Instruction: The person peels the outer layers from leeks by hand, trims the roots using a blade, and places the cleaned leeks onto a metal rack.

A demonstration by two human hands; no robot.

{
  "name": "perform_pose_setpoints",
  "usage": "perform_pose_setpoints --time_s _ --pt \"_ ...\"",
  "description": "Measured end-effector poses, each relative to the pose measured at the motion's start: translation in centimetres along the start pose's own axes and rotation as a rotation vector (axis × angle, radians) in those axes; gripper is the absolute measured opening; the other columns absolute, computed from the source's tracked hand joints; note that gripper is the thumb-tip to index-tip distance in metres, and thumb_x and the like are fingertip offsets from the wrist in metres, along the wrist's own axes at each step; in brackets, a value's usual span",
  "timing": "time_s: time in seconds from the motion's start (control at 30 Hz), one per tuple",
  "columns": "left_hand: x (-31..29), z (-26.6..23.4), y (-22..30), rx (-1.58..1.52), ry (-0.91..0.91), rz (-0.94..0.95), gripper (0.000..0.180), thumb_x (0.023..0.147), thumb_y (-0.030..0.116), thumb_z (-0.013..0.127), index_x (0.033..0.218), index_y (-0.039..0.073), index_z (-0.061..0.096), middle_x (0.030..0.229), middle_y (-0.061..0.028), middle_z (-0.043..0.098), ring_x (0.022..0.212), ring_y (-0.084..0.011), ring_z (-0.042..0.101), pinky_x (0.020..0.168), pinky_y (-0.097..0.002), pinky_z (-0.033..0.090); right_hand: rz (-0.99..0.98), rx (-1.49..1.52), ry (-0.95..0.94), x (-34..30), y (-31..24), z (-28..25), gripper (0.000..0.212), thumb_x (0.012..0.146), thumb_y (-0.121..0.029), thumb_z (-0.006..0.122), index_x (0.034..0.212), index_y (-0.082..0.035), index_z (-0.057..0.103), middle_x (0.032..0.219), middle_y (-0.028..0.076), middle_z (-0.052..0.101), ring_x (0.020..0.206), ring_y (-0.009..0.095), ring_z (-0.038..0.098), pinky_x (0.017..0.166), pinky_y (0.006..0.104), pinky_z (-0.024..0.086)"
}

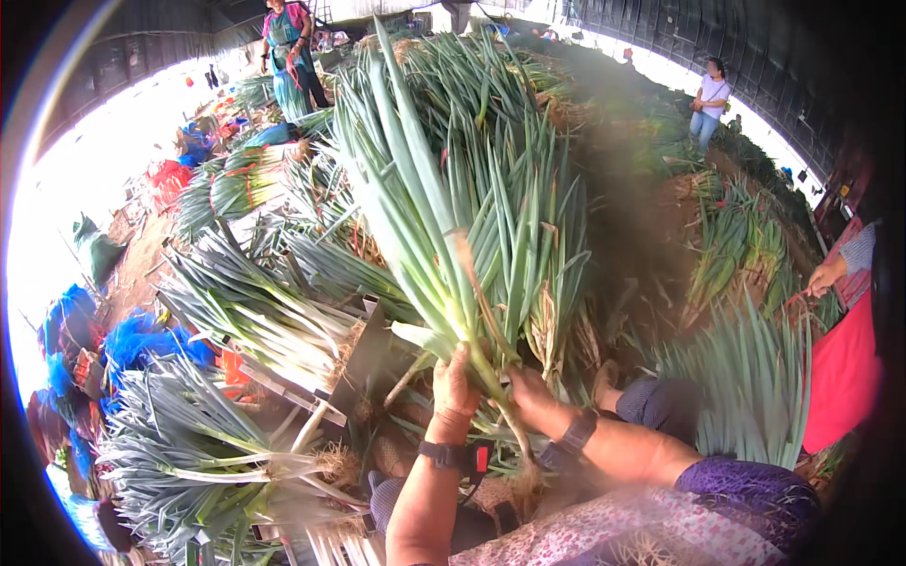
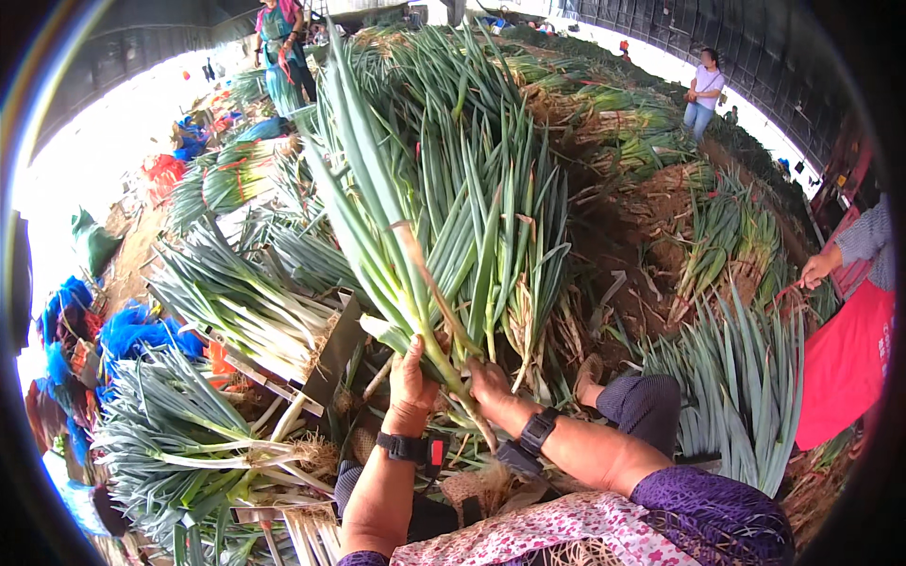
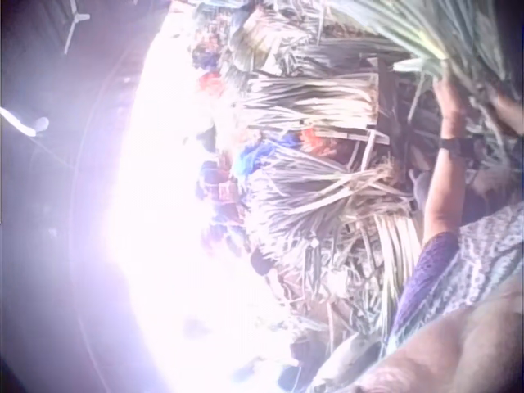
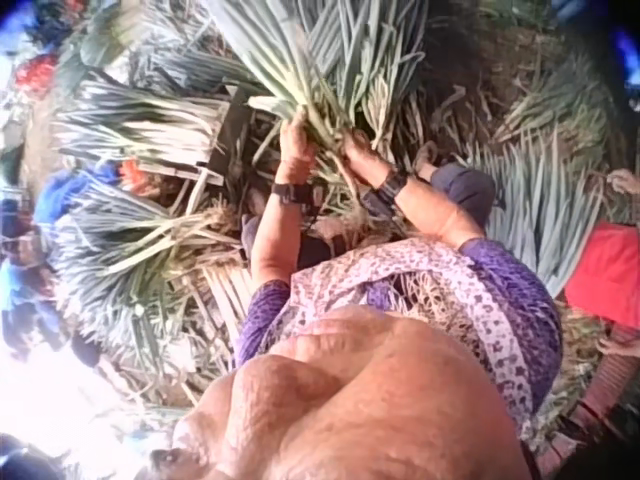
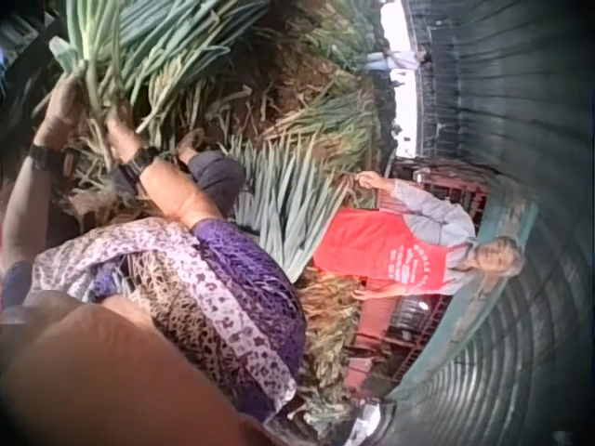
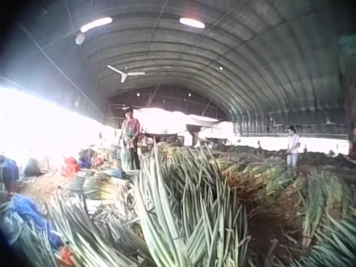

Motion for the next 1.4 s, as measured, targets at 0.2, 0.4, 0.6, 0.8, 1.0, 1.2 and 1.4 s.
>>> perform_pose_setpoints --time_s 0.2,0.4,0.6,0.8,1.0,1.2,1.4 --pt "-0.5 0.9 7.7 0.068 0.004 0.102 0.031 0.088 0.024 0.056 0.109 0.001 0.05 0.092 -0.0117 0.059 0.076 -0.0212 0.056 0.069 -0.0332 0.049 0.197 -0.93 -0.653 -11.4 21.2 -4.0 0.018 0.074 -0.016 0.061 0.085 -0.002 0.065 0.077 0.019 0.063 0.071 0.033 0.061 0.06 0.0432 0.047" --pt "2.3 -1.1 7.8 0.082 0.04 0.231 0.039 0.088 0.021 0.056 0.123 0.008 0.042 0.1 -0.0082 0.059 0.082 -0.0161 0.055 0.072 -0.0305 0.047 0.47 -0.434 -0.056 -9.7 21.1 -13.6 0.062 0.086 -0.028 0.061 0.132 0.003 0.034 0.121 0.022 0.05 0.112 0.03 0.049 0.091 0.037 0.04" --pt "1.4 0.1 4.9 0.458 0.003 0.261 0.063 0.088 0.012 0.051 0.141 0.011 0.018 0.128 -0.0123 0.044 0.11 -0.0224 0.047 0.092 -0.035 0.038 -0.082 -0.068 -0.149 3.1 -5.9 0.8 0.063 0.083 -0.019 0.061 0.135 -0.006 0.029 0.117 0.02 0.051 0.107 0.028 0.052 0.089 0.0371 0.045" --pt "2.1 2.1 4.7 0.156 -0.21 0.134 0.051 0.091 0.024 0.046 0.135 0.002 0.029 0.122 -0.0149 0.05 0.108 -0.0269 0.051 0.097 -0.04 0.036 -0.07 0.22 -0.028 4.9 -6.9 0.8 0.027 0.089 -0.019 0.054 0.111 -0.003 0.056 0.09 0.01 0.065 0.081 0.016 0.06 0.074 0.0289 0.047" --pt "2.3 1.0 3.1 -0.001 -0.056 0.006 0.023 0.091 0.025 0.053 0.104 0.007 0.049 0.085 -0.0053 0.056 0.069 -0.0153 0.053 0.064 -0.0319 0.048 0.153 0.871 -0.011 3.3 -4.3 0.8 0.026 0.092 -0.029 0.05 0.096 -0.005 0.059 0.086 0.003 0.061 0.08 0.013 0.055 0.073 0.0301 0.046" --pt "3.1 -3.3 9.1 -0.045 0.021 0.159 0.025 0.09 0.03 0.053 0.104 0.009 0.051 0.077 -0.0012 0.053 0.054 -0.0075 0.041 0.049 -0.0211 0.039 0.322 0.217 -0.385 -4.1 0.5 -2.6 0.027 0.095 -0.032 0.043 0.091 -0.007 0.054 0.063 0.002 0.05 0.052 0.008 0.044 0.046 0.0241 0.035" --pt "3.2 -2.2 9.4 -0.048 0.021 0.189 0.026 0.092 0.028 0.05 0.112 0.012 0.05 0.077 -0.0022 0.051 0.055 -0.0096 0.039 0.053 -0.024 0.036 0.295 -0.947 -0.761 -17.9 19.1 -13.5 0.039 0.084 -0.028 0.056 0.111 -0.001 0.053 0.095 0.022 0.058 0.093 0.034 0.057 0.077 0.0423 0.045"
Point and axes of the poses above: each hand's wrist, its own x-axis towards the middle knuckle, its own z-axis out of the palm, y = z × x, the point moved 6 cm from there along x, towards the middle knuckle
